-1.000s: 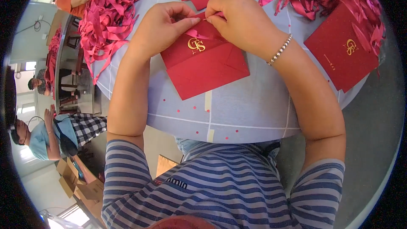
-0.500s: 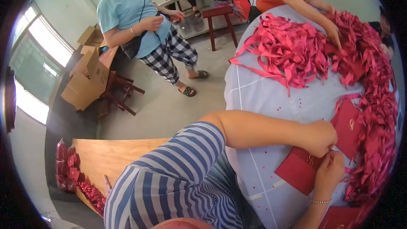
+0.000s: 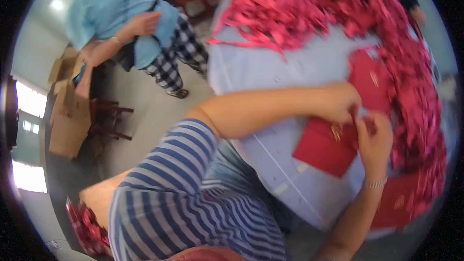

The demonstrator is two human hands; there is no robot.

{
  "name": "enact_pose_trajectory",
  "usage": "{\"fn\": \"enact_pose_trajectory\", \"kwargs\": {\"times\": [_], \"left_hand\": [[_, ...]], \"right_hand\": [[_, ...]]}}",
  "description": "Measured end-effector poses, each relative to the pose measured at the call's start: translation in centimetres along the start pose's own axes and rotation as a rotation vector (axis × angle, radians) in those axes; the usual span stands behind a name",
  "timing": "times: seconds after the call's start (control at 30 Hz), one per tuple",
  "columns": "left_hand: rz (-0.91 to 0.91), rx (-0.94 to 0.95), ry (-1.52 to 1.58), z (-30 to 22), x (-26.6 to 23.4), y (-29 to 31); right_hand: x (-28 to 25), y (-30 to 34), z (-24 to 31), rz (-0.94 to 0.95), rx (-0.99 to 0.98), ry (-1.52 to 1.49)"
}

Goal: The person assembles gift bags by inserting ribbon handles into the slots of folded paper bags and folding them by hand.

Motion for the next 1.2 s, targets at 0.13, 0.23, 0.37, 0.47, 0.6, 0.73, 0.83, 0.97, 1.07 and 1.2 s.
{"fn": "enact_pose_trajectory", "kwargs": {"times": [0.13,0.23,0.37,0.47,0.6,0.73,0.83,0.97,1.07,1.2], "left_hand": [[0.036,0.162,-0.067,-7.4,-1.6,3.0],[0.012,0.317,-0.123,-12.7,-1.9,5.2],[0.057,0.372,-0.110,-16.3,-0.8,6.7],[0.083,0.338,-0.117,-16.6,-1.6,6.3],[0.127,0.277,-0.061,-15.1,-3.0,5.9],[0.182,0.182,-0.012,-15.3,-3.7,6.3],[0.201,0.176,0.040,-16.0,-4.2,7.2],[0.200,0.169,0.051,-16.6,-5.6,7.9],[0.246,0.045,0.070,-14.7,-5.6,7.8],[0.362,0.048,0.161,-14.2,-5.0,8.7]], "right_hand": [[-5.1,2.0,0.8,0.050,0.105,-0.109],[-6.9,3.8,0.5,0.270,0.130,-0.397],[-8.1,5.6,1.7,0.485,0.287,-0.471],[-7.1,4.6,1.4,0.497,0.312,-0.540],[-4.8,3.7,0.8,0.528,0.460,-0.784],[-5.0,3.6,1.3,0.491,0.476,-0.809],[-5.6,3.3,3.4,0.576,0.433,-0.770],[-5.4,3.5,4.7,0.439,0.472,-1.045],[-4.6,3.4,5.1,0.346,0.539,-1.115],[-4.9,4.5,1.7,0.009,0.676,-0.959]]}}
Point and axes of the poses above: each hand's wrist, its own y-axis away from the middle knuckle, its own x-axis out of the palm, z = x × y, the point moved 6 cm from there along -y, towards the middle knuckle, and after that the axes turned 11 degrees about -x, right-handed, at the moved point
